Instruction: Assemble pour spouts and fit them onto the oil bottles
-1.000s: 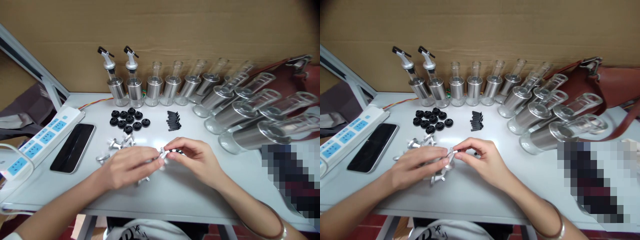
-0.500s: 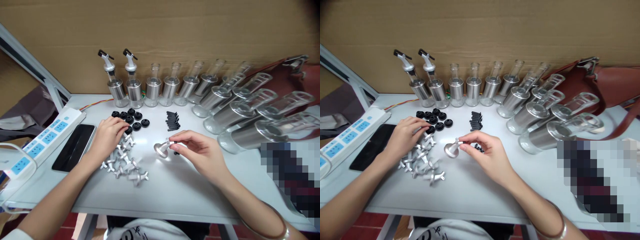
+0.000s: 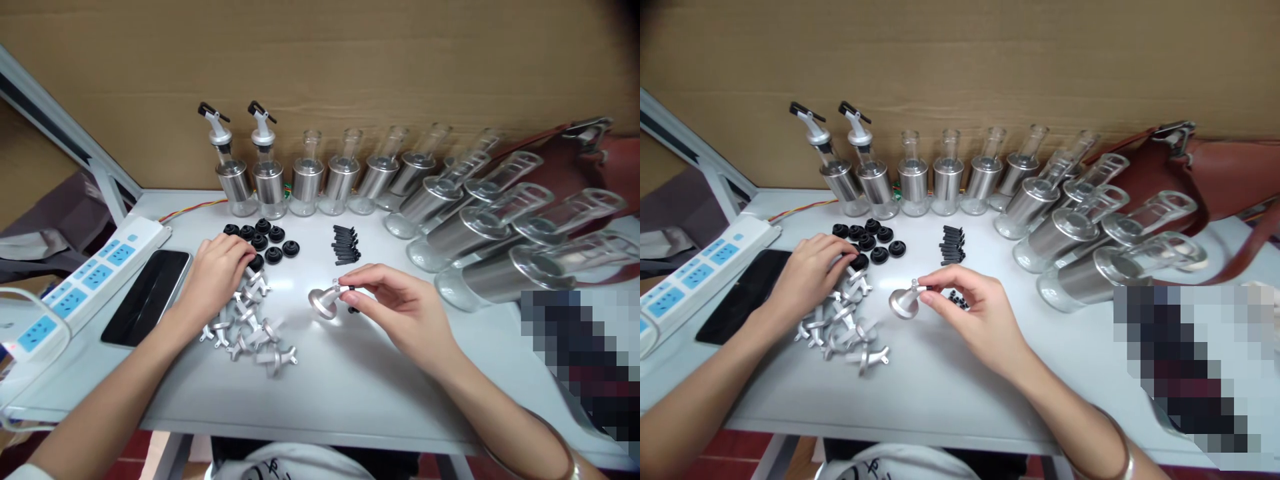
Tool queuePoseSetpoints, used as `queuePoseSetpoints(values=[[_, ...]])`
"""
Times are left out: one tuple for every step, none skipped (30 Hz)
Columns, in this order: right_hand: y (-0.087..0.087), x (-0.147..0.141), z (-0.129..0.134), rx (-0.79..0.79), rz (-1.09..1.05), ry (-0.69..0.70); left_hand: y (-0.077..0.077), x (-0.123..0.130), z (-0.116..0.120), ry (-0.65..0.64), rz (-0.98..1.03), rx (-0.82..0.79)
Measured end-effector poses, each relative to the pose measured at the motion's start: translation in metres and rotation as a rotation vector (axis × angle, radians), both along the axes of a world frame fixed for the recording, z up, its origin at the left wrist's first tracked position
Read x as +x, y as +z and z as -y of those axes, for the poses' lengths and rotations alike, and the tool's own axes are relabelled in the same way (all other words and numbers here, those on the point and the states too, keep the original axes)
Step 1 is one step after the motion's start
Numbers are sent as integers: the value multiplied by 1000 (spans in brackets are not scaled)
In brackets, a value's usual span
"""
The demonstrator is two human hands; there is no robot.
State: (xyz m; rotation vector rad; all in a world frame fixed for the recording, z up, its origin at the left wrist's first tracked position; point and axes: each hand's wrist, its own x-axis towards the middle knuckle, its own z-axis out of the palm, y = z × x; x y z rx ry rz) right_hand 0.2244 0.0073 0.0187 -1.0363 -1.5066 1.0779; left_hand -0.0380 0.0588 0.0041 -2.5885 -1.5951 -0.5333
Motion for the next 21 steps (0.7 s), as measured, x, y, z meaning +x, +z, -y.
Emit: queuePoseSetpoints(values=[[0,0,0,8,2,-9,3,-1,1,10,44,35],[-1,0,0,17,3,-22,6,0,2,24,112,80],[-1,0,0,25,3,-37,9,1,4,35,199,126],[-1,0,0,32,-1,-55,12,3,8,43,298,162],[0,0,0,40,-8,-74,15,7,12,45,397,174],[0,0,-1,48,-18,-95,17,11,16,34,496,153],[1,0,-1,58,-28,-116,19,16,22,17,603,96],[1,1,-1,69,-38,-137,20,22,27,-11,702,-1],[2,1,-1,81,-46,-153,21,27,32,-44,796,-118],[2,1,-1,93,-54,-161,21,31,36,-66,867,-249],[2,1,0,103,-62,-159,21,35,39,-76,936,-362],[2,1,0,110,-71,-149,21,37,41,-76,1002,-458],[2,1,1,116,-81,-132,20,39,42,-68,1063,-535],[1,1,1,120,-92,-113,19,41,43,-56,1125,-591],[1,0,2,123,-102,-91,17,41,43,-45,1180,-637],[0,0,3,127,-111,-68,15,42,43,-38,1226,-676],[0,-1,3,128,-118,-48,13,43,44,-33,1262,-709],[-1,-1,4,128,-124,-32,12,44,44,-34,1286,-738],[-1,-2,5,127,-130,-20,10,44,45,-38,1297,-765],[-2,-2,5,126,-134,-15,9,45,46,-46,1299,-785],[-2,-2,5,125,-138,-14,8,46,47,-57,1297,-796]])
